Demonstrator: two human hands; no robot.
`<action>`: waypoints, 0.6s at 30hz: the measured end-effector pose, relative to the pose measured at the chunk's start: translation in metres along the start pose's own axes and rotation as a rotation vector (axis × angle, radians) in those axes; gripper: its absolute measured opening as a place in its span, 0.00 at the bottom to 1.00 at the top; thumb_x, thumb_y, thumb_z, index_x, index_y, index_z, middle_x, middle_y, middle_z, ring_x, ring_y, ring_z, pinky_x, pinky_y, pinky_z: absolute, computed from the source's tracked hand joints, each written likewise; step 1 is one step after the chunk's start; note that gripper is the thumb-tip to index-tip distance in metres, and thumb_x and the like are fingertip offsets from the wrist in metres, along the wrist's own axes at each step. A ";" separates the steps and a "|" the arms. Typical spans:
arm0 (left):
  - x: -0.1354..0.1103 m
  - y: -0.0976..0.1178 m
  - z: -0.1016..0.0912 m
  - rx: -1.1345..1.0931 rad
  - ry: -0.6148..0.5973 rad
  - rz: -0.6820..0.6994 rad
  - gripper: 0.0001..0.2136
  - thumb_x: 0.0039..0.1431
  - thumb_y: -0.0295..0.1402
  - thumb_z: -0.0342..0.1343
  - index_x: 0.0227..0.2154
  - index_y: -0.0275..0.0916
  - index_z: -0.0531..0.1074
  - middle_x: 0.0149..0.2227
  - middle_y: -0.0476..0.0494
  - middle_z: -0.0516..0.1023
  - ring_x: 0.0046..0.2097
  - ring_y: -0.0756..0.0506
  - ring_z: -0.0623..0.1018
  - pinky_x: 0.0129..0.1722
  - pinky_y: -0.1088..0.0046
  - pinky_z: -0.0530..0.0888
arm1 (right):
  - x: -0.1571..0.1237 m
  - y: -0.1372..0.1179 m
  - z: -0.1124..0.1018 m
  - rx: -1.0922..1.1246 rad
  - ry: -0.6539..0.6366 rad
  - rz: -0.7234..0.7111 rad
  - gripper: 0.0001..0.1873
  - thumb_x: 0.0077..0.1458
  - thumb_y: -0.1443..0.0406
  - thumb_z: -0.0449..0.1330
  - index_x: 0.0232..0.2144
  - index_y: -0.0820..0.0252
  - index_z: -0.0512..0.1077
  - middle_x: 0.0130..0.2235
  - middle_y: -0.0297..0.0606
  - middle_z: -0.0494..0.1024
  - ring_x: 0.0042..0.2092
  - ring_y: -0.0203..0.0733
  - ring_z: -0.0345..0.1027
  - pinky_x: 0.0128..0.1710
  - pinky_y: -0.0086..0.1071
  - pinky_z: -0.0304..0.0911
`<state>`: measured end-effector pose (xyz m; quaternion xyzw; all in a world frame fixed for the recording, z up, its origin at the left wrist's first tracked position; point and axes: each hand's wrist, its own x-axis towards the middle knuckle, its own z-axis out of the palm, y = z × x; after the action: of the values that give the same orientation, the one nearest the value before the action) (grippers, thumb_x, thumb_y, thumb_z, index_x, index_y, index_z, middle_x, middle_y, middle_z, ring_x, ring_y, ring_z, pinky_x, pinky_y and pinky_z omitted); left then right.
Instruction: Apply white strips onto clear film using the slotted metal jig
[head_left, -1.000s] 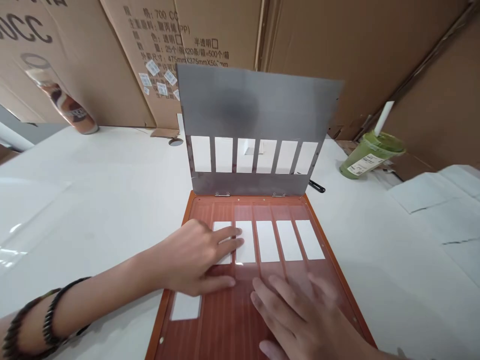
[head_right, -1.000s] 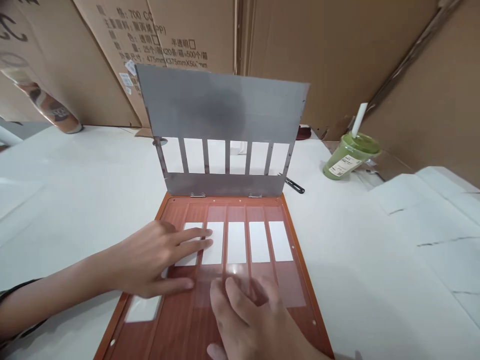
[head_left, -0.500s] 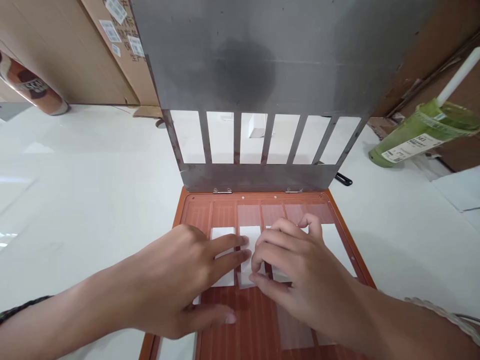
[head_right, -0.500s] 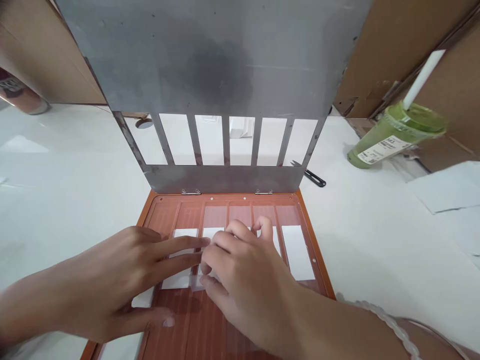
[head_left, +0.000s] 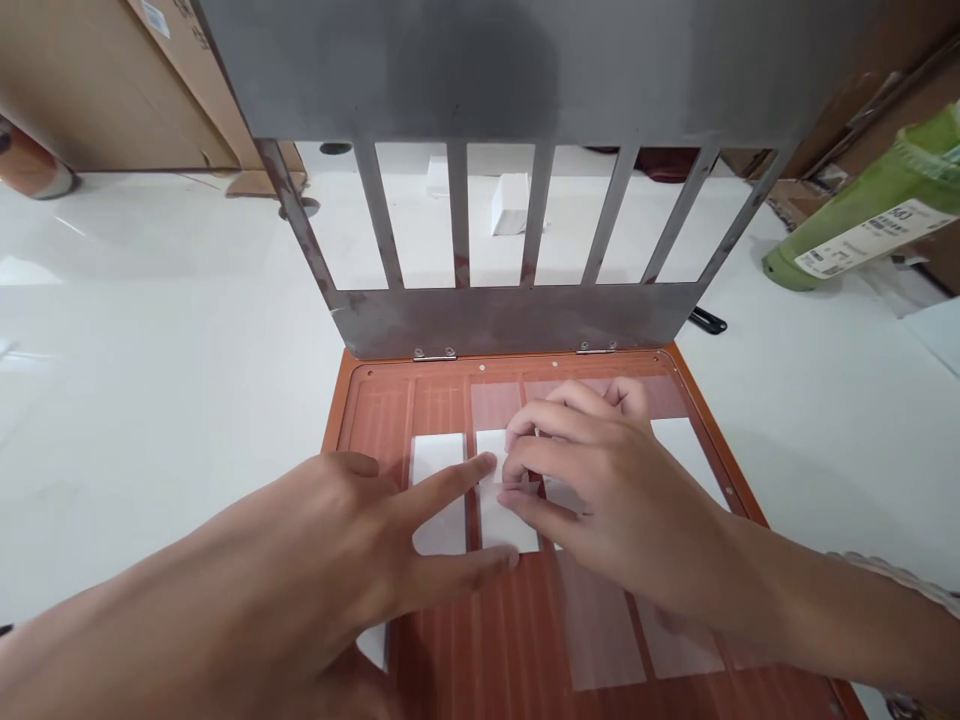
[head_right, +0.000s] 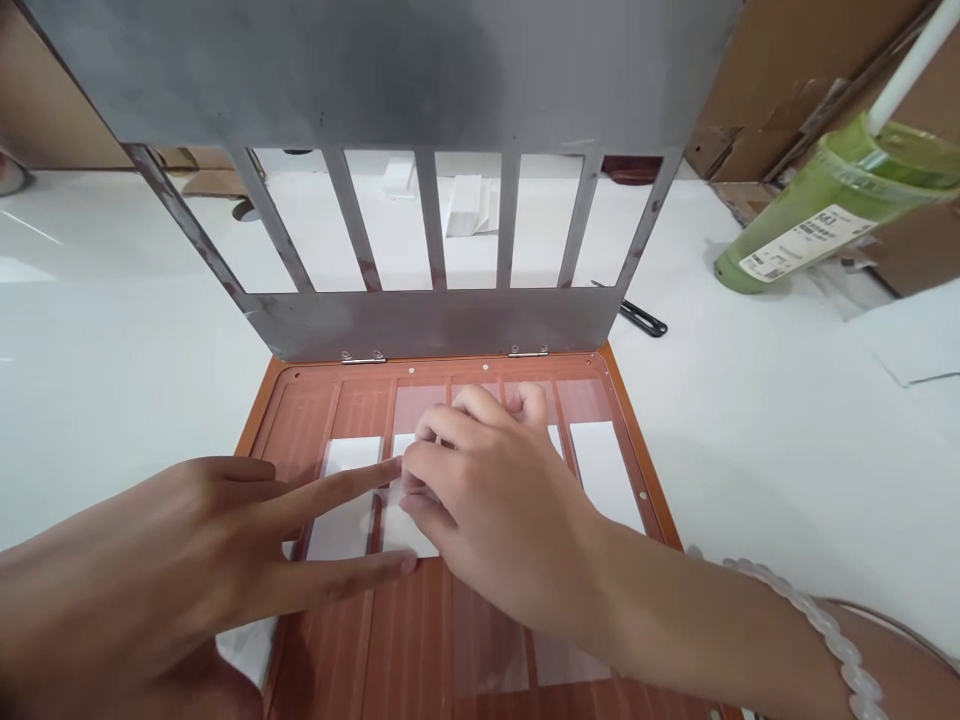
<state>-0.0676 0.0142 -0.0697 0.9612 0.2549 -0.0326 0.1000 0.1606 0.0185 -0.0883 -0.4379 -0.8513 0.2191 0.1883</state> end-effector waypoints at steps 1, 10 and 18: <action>0.001 0.000 0.000 0.018 -0.025 0.029 0.38 0.41 0.62 0.58 0.58 0.65 0.59 0.58 0.50 0.68 0.23 0.48 0.67 0.23 0.67 0.68 | -0.001 0.000 0.000 -0.009 0.004 -0.002 0.10 0.56 0.69 0.61 0.23 0.58 0.71 0.32 0.26 0.75 0.38 0.37 0.62 0.38 0.37 0.40; 0.000 -0.004 0.003 -0.026 0.012 0.062 0.34 0.50 0.63 0.47 0.60 0.63 0.55 0.59 0.53 0.67 0.21 0.50 0.67 0.22 0.67 0.66 | -0.002 0.000 0.001 -0.033 0.014 0.009 0.10 0.55 0.69 0.62 0.22 0.57 0.71 0.32 0.24 0.76 0.39 0.38 0.63 0.38 0.38 0.40; 0.000 -0.007 0.002 -0.083 0.032 0.050 0.33 0.53 0.61 0.47 0.62 0.64 0.52 0.59 0.55 0.67 0.23 0.51 0.70 0.22 0.68 0.66 | -0.002 -0.001 0.001 -0.061 0.025 0.004 0.11 0.56 0.70 0.61 0.22 0.57 0.70 0.32 0.25 0.77 0.38 0.38 0.63 0.37 0.38 0.40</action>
<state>-0.0707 0.0199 -0.0731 0.9628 0.2333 -0.0040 0.1365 0.1603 0.0163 -0.0892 -0.4478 -0.8544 0.1879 0.1849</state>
